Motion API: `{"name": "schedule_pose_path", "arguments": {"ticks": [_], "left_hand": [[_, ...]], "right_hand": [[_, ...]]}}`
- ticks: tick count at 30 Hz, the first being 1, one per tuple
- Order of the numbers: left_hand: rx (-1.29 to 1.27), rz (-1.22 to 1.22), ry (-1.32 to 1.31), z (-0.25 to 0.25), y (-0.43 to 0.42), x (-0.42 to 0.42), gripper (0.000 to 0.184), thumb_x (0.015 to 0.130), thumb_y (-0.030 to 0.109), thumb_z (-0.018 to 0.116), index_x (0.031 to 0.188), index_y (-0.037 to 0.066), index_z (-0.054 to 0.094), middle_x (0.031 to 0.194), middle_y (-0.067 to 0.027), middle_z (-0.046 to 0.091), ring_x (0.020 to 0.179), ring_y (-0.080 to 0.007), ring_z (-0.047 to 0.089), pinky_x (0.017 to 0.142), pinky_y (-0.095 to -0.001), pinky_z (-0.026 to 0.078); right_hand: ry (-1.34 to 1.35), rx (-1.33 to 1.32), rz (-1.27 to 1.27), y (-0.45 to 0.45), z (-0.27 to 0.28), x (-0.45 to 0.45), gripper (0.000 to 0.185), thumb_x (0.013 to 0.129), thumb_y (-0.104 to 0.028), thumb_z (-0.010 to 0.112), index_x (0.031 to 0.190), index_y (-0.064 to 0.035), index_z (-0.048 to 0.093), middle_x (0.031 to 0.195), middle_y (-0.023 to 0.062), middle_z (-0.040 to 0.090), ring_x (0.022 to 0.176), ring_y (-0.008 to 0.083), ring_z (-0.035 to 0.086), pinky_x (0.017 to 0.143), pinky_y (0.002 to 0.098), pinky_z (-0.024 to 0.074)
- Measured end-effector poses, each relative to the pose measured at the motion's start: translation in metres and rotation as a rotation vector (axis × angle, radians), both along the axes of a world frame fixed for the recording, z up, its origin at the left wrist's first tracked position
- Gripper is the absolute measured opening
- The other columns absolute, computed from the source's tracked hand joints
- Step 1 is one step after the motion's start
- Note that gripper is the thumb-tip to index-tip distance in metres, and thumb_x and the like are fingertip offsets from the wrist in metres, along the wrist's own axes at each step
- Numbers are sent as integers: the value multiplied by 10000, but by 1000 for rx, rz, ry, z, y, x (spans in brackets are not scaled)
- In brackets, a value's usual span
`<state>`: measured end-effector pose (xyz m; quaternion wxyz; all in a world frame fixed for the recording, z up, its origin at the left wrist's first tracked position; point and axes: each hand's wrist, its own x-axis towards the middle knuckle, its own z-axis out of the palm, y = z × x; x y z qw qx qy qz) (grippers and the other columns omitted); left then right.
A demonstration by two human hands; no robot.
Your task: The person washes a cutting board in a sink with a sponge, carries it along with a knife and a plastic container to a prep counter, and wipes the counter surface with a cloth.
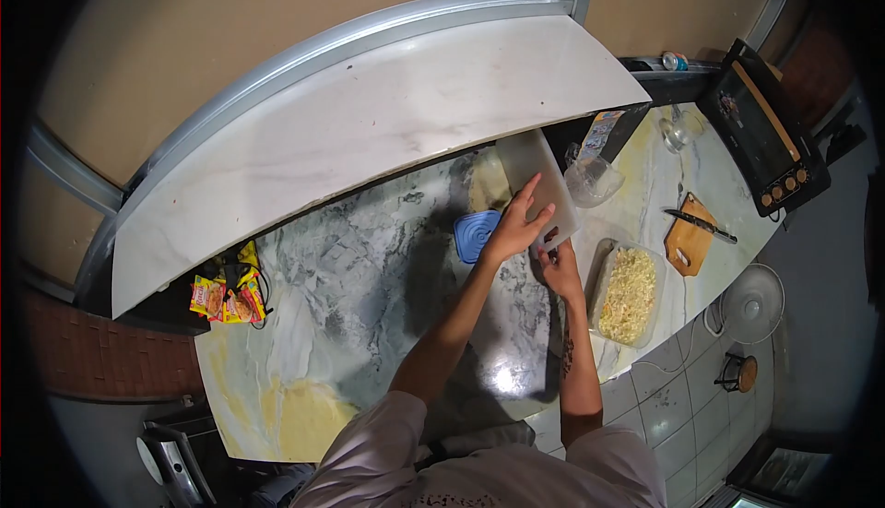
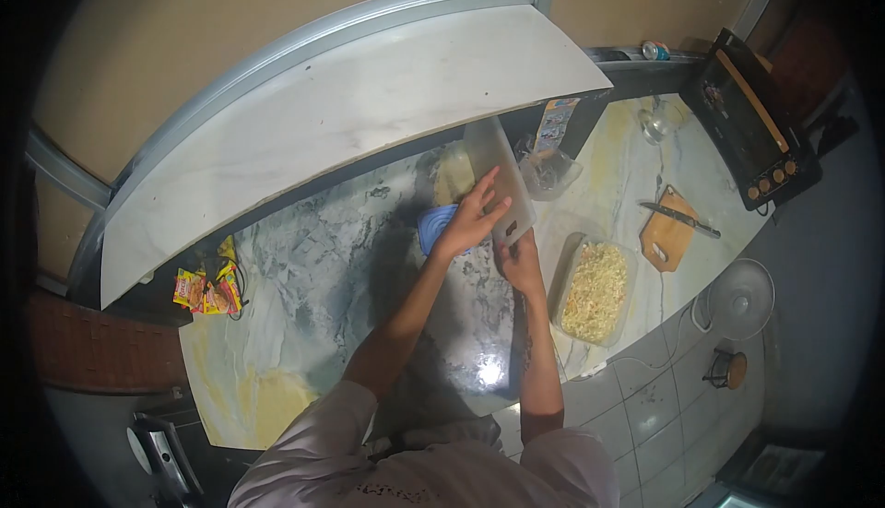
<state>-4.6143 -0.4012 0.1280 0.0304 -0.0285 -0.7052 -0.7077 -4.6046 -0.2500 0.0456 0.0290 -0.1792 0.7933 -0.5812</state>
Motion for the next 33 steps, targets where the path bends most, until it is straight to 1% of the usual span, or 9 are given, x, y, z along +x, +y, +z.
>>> {"name": "schedule_pose_path", "arguments": {"ticks": [2, 6, 8, 11, 17, 20, 24, 27, 33], "left_hand": [[-33, 8, 13, -3, -3, 4, 691, 908, 224, 625, 1465, 60, 250, 1452, -227, 344, 1341, -368, 343, 1035, -389, 389], [-74, 69, -40, -3, -14, 17, 626, 896, 185, 636, 1438, 105, 335, 1388, -230, 426, 1275, -324, 442, 901, -348, 500], [-116, 129, -8, -14, -30, 25, 589, 889, 167, 639, 1411, 103, 374, 1345, -221, 471, 1232, -308, 482, 850, -330, 517], [-208, 244, -15, -30, -60, 45, 586, 810, 152, 711, 1335, 90, 459, 1217, -199, 574, 1112, -322, 572, 800, -355, 535], [-786, 145, 61, -58, -98, 79, 912, 597, 223, 832, 1382, 63, 393, 1362, -207, 436, 1267, -388, 410, 1061, -434, 337], [-887, 49, -16, -62, -99, 71, 1061, 570, 294, 849, 1452, 121, 284, 1468, -172, 300, 1365, -373, 262, 1102, -521, 237], [-1034, -38, 39, -79, -102, 51, 1149, 565, 379, 849, 1489, 216, 186, 1483, -151, 276, 1399, -352, 192, 1053, -682, 167], [-1140, -125, -113, -69, -98, 48, 1133, 547, 391, 853, 1474, 205, 228, 1476, -147, 284, 1390, -342, 214, 1057, -659, 190], [-1061, -114, 68, -48, -106, 57, 1038, 545, 376, 854, 1424, 158, 344, 1345, -149, 467, 1279, -339, 405, 1050, -557, 277]], "right_hand": [[84, 12, -61, 0, -5, -1, 391, 813, 49, 601, 1177, -6, 469, 1060, 86, 495, 922, 164, 522, 732, 273, 451], [137, 24, -81, 0, -2, 2, 399, 808, 33, 625, 1174, -3, 470, 1052, 102, 505, 881, 191, 541, 724, 293, 458], [87, 161, -91, 1, 18, 12, 438, 792, 8, 624, 1198, 40, 462, 1152, 230, 475, 1083, 408, 494, 938, 418, 405], [193, 320, -237, -1, 34, 29, 433, 787, -1, 629, 1190, 37, 475, 1135, 240, 482, 1064, 428, 490, 920, 439, 415], [140, 328, -300, -10, 51, 95, 416, 815, -14, 600, 1213, 26, 486, 1170, 244, 471, 1085, 429, 493, 921, 443, 420], [126, 274, -213, -8, 45, 121, 402, 796, 22, 617, 1186, 0, 523, 1056, 187, 514, 892, 331, 581, 801, 386, 476], [-18, 271, -165, 7, 46, 140, 383, 833, -16, 583, 1208, -6, 511, 1095, 203, 506, 992, 386, 554, 867, 424, 452], [60, 238, -230, 17, 46, 148, 357, 786, 68, 613, 1133, 3, 562, 959, 156, 551, 775, 248, 598, 682, 332, 493], [-37, 214, -250, 33, 52, 158, 317, 812, 20, 596, 1126, 12, 561, 961, 176, 560, 838, 303, 602, 730, 366, 502]]}}
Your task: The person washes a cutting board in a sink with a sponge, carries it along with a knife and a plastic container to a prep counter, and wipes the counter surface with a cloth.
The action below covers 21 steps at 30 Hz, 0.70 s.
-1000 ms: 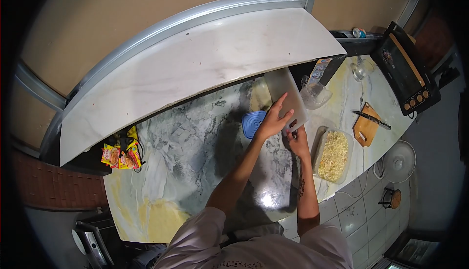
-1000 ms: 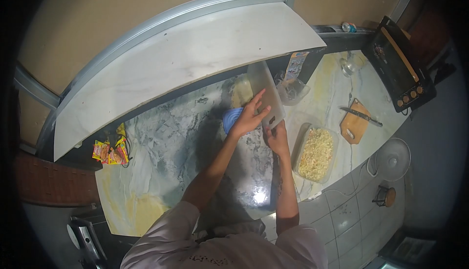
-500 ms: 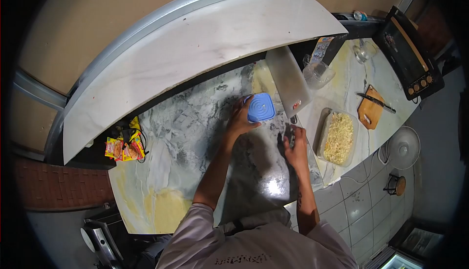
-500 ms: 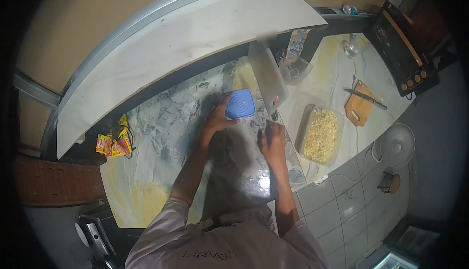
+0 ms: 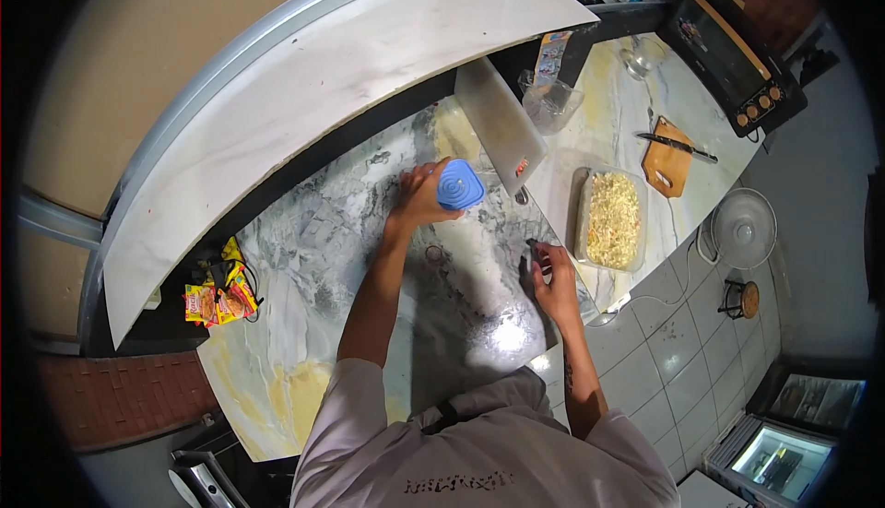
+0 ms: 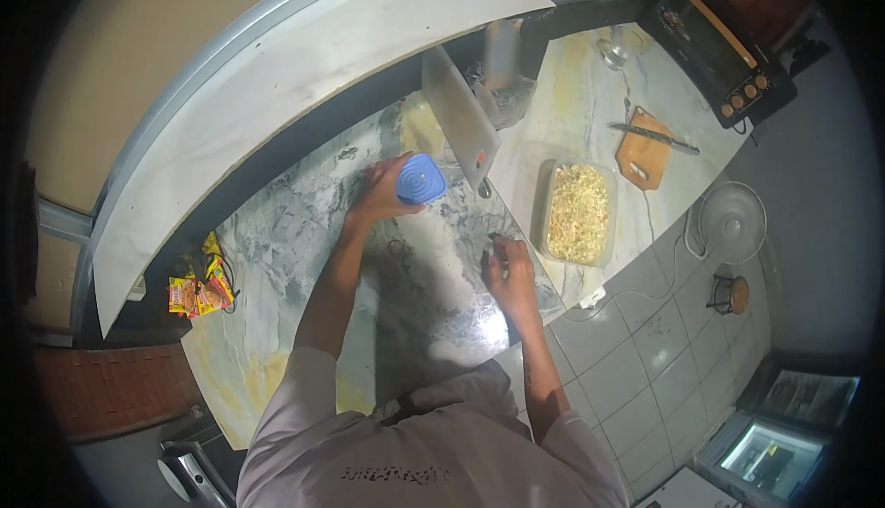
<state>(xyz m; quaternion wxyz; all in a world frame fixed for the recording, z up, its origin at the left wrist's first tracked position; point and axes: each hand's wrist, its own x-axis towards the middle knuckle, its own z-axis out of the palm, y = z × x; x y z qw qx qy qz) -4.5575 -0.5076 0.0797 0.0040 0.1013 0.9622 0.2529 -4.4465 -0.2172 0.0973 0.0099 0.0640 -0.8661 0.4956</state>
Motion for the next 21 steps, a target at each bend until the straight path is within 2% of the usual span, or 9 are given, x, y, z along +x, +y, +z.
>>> {"name": "schedule_pose_path", "arguments": {"ticks": [1, 4, 7, 10, 14, 16, 18, 19, 21], "left_hand": [[150, -32, 33, 4, -3, 3, 1013, 555, 362, 856, 1413, 141, 365, 1318, -169, 499, 1253, -351, 439, 1069, -491, 293], [146, 63, 106, 24, -8, 23, 967, 544, 341, 871, 1363, 88, 425, 1270, -186, 537, 1202, -369, 489, 1037, -438, 359], [140, 183, 152, 53, -14, 50, 987, 521, 370, 856, 1374, 127, 421, 1254, -206, 545, 1198, -339, 501, 985, -500, 374], [164, 233, 130, 71, -14, 75, 1001, 526, 345, 880, 1368, 67, 415, 1269, -200, 546, 1222, -348, 487, 1026, -442, 358], [26, 133, 112, 61, 13, 107, 1019, 542, 389, 861, 1395, 97, 385, 1253, -196, 562, 1224, -328, 489, 1039, -472, 329], [2, 29, 6, 44, 42, 120, 1023, 565, 438, 831, 1416, 125, 357, 1284, -179, 543, 1238, -345, 469, 1038, -506, 313], [12, 21, 50, 17, 64, 124, 1034, 545, 447, 828, 1414, 133, 364, 1283, -182, 528, 1204, -362, 471, 1020, -510, 313], [27, 13, 93, 11, 76, 125, 1045, 526, 456, 826, 1412, 141, 370, 1282, -185, 514, 1170, -378, 473, 1003, -513, 314], [6, 6, 97, 5, 99, 127, 1049, 521, 452, 827, 1410, 135, 370, 1274, -180, 513, 1172, -375, 469, 999, -512, 319]], "right_hand": [[113, 36, 3, 1, -4, 1, 320, 801, 65, 601, 1115, 13, 569, 928, 151, 576, 729, 239, 620, 632, 321, 499], [89, 13, 3, 6, -2, 10, 307, 803, 59, 604, 1105, 12, 573, 933, 155, 583, 723, 240, 629, 638, 320, 501], [77, 13, 29, 14, -12, 19, 294, 810, 51, 607, 1099, 9, 576, 929, 157, 586, 716, 239, 636, 638, 326, 502], [67, -11, 29, 19, -12, 31, 277, 816, 43, 611, 1088, 6, 580, 928, 157, 590, 717, 232, 640, 631, 327, 501], [60, -4, -1, 26, -17, 43, 279, 814, 43, 618, 1086, -4, 582, 893, 143, 621, 696, 216, 641, 598, 310, 493], [75, -9, -3, 29, -19, 48, 279, 813, 44, 619, 1085, -3, 580, 878, 136, 626, 679, 216, 637, 585, 309, 487], [-10, -35, 15, 33, -15, 52, 276, 822, 12, 599, 1097, -7, 588, 939, 175, 592, 804, 296, 623, 672, 353, 508], [-12, -33, 4, 35, -15, 54, 276, 822, 12, 599, 1097, -7, 588, 939, 175, 592, 804, 296, 623, 672, 353, 508], [72, -10, -14, 41, -17, 60, 256, 823, 38, 617, 1074, 3, 578, 875, 132, 629, 666, 207, 619, 586, 308, 482]]}}
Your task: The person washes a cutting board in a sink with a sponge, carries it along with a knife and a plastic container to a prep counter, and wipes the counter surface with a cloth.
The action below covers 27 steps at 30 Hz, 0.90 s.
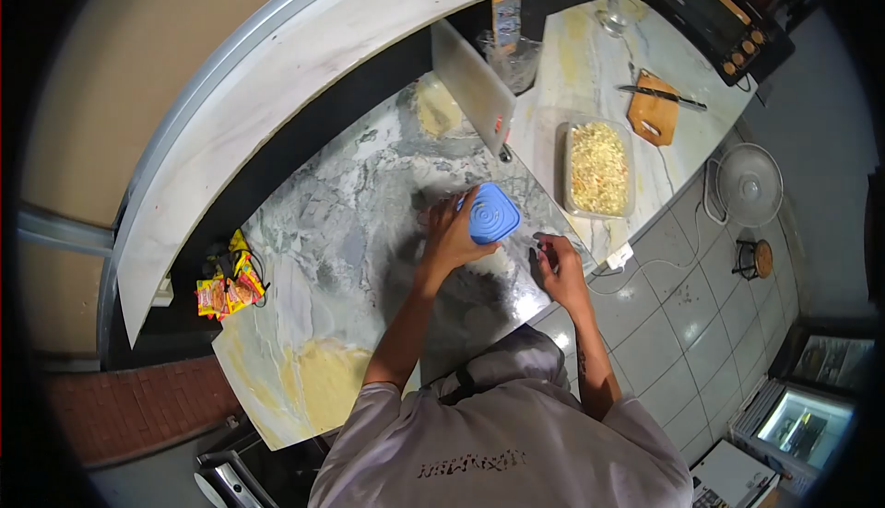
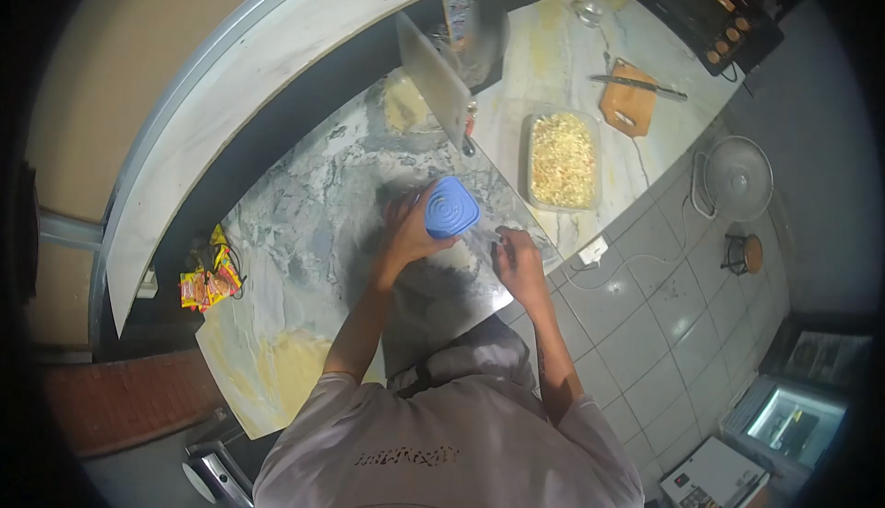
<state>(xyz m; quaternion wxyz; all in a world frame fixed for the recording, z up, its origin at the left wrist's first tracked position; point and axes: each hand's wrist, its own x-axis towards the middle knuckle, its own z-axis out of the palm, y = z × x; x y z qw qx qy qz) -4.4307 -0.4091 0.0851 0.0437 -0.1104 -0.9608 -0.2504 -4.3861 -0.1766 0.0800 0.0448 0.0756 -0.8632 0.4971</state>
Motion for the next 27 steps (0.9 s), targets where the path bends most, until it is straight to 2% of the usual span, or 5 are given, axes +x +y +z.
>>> {"name": "schedule_pose_path", "arguments": {"ticks": [11, 13, 18, 21, 27], "left_hand": [[215, -127, 153, 5, 45, -9, 1032, 512, 293, 864, 1393, 111, 359, 1282, -188, 456, 1177, -391, 430, 1014, -504, 351], [193, -147, 168, 8, 46, -4, 1036, 512, 273, 865, 1395, 108, 348, 1273, -189, 461, 1169, -400, 433, 1011, -505, 355], [161, -144, 119, 20, 41, 12, 1020, 513, 245, 873, 1369, 47, 357, 1286, -181, 476, 1188, -379, 440, 1016, -489, 342], [170, -175, 118, 30, 35, 25, 1016, 517, 254, 870, 1368, 42, 358, 1285, -191, 476, 1191, -381, 438, 1014, -490, 345], [237, -261, 90, 41, 33, 57, 1025, 517, 271, 862, 1394, 104, 360, 1286, -176, 451, 1169, -391, 436, 996, -498, 367]], "right_hand": [[-50, 13, -186, 50, -1, 24, 157, 906, -79, 584, 1016, 29, 611, 769, 111, 639, 628, 157, 593, 575, 292, 475], [-211, -153, -141, 49, -3, 28, 184, 898, -109, 582, 1024, 16, 631, 808, 163, 650, 678, 234, 620, 607, 316, 485], [-336, -443, -62, 30, -14, 37, 290, 978, -215, 496, 1021, 47, 613, 754, 68, 628, 662, 118, 587, 600, 265, 464], [-431, -579, -29, 14, -6, 40, 324, 994, -242, 467, 1072, 46, 592, 761, 57, 621, 629, 121, 576, 599, 255, 454], [-484, -690, -44, -12, 12, 59, 351, 1016, -318, 416, 914, -16, 565, 722, 63, 605, 620, 117, 566, 575, 249, 440]]}}
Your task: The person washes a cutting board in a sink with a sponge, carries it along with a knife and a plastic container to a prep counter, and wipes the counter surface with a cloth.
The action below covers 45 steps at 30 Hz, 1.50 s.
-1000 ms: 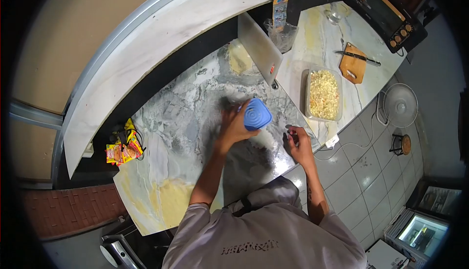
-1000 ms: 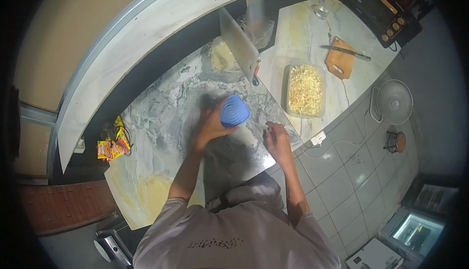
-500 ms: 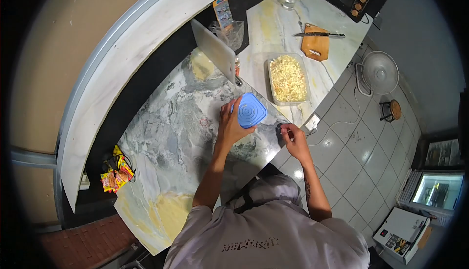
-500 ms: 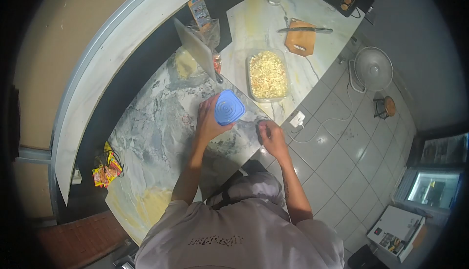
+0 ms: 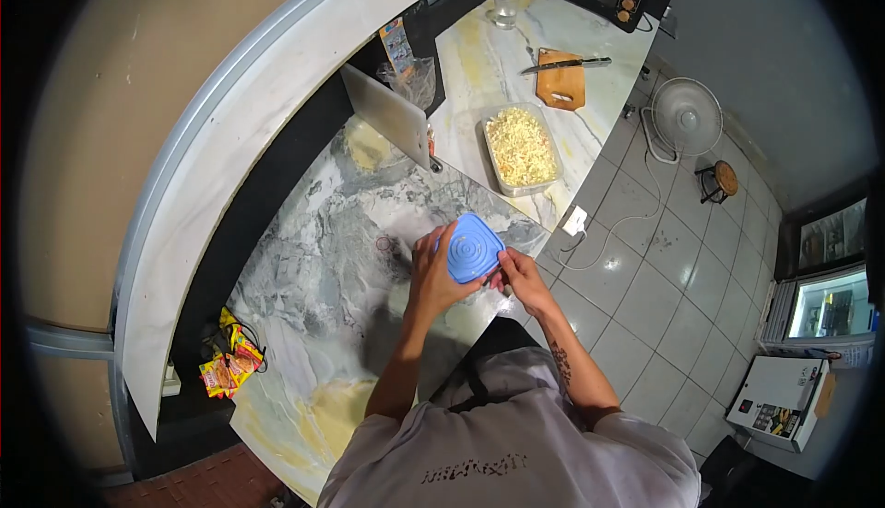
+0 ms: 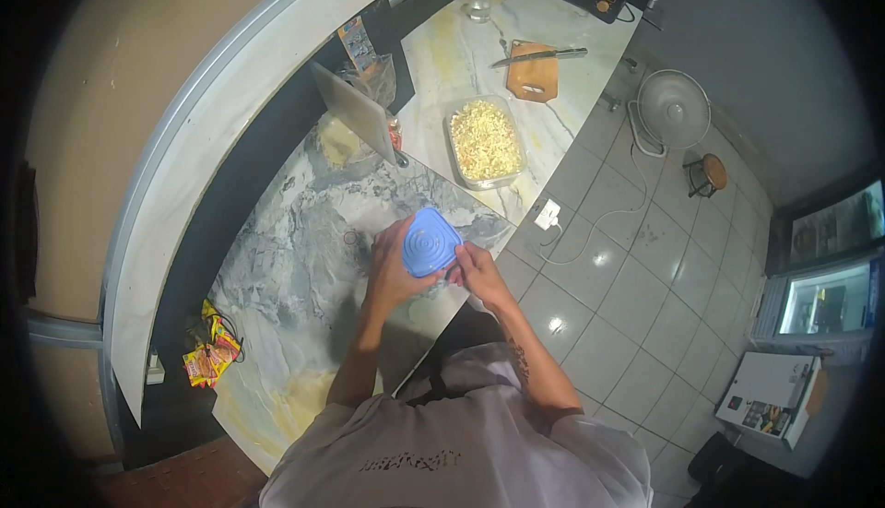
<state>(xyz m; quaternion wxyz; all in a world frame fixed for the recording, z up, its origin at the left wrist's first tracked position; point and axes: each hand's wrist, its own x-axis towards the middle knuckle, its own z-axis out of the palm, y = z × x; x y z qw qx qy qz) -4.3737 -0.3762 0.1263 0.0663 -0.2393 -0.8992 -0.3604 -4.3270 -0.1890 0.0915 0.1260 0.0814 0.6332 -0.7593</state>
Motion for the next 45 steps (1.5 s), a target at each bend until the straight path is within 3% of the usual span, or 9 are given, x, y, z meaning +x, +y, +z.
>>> {"name": "schedule_pose_path", "arguments": {"ticks": [12, 16, 17, 18, 22, 28, 34, 39, 45], "left_hand": [[13, -218, -24, 14, 43, 45, 1008, 529, 298, 867, 1372, 76, 362, 1326, -208, 418, 1195, -392, 401, 1009, -502, 311], [196, -376, -95, 22, 91, 71, 846, 636, 302, 832, 1337, 45, 435, 1381, -217, 386, 1258, -410, 381, 1043, -487, 310], [233, -409, -89, 23, 105, 79, 641, 779, 227, 736, 1319, 24, 457, 1356, -227, 410, 1249, -398, 402, 1037, -459, 335], [239, -464, -83, 22, 120, 85, 641, 779, 227, 736, 1319, 24, 457, 1356, -227, 410, 1249, -398, 402, 1037, -459, 335], [528, -450, -508, 7, 200, 137, 305, 984, 128, 449, 1254, -2, 510, 1206, -149, 569, 1177, -245, 514, 1007, -354, 381], [585, -666, -1022, -27, 350, 276, 390, 1002, 340, 422, 1230, 42, 530, 1113, -93, 582, 1052, -159, 542, 903, -309, 430], [687, -871, -1579, -44, 482, 476, 520, 957, 451, 389, 1249, 35, 498, 1185, -107, 547, 1127, -233, 527, 970, -372, 415], [508, -1142, -1792, -36, 550, 620, 735, 889, 571, 346, 1393, 36, 382, 1332, -128, 495, 1217, -258, 490, 1004, -402, 409], [418, -1257, -2186, -40, 628, 748, 727, 854, 555, 399, 1388, 62, 393, 1337, -162, 488, 1221, -284, 494, 1007, -423, 419]], "right_hand": [[-93, -255, -336, 25, 9, 81, 307, 1004, -315, 449, 927, -31, 537, 715, 65, 596, 629, 141, 573, 607, 259, 454], [16, -322, -503, 63, 8, 130, 304, 1003, -288, 459, 978, 1, 549, 730, 89, 614, 653, 141, 596, 616, 254, 471], [32, -324, -539, 74, 10, 145, 306, 1003, -290, 459, 980, 1, 549, 730, 90, 616, 653, 142, 597, 612, 255, 471], [48, -321, -575, 86, 13, 161, 308, 1003, -292, 458, 981, 1, 550, 730, 91, 618, 653, 143, 598, 608, 256, 471], [112, -321, -772, 137, 17, 245, 302, 1010, -272, 439, 945, 1, 547, 743, 99, 614, 654, 152, 598, 619, 261, 485], [175, -235, -1141, 214, 19, 428, 290, 1014, -249, 425, 948, 5, 549, 756, 99, 612, 665, 149, 593, 614, 263, 480], [199, -143, -1462, 275, 15, 612, 292, 1004, -269, 455, 925, -7, 557, 752, 83, 613, 663, 144, 595, 606, 262, 478], [223, -100, -1662, 311, 17, 735, 277, 1003, -255, 457, 929, -10, 564, 751, 79, 613, 662, 145, 598, 601, 262, 480], [253, -137, -1868, 356, -5, 841, 261, 1002, -239, 458, 938, -10, 565, 754, 76, 613, 661, 150, 598, 605, 265, 476]]}}
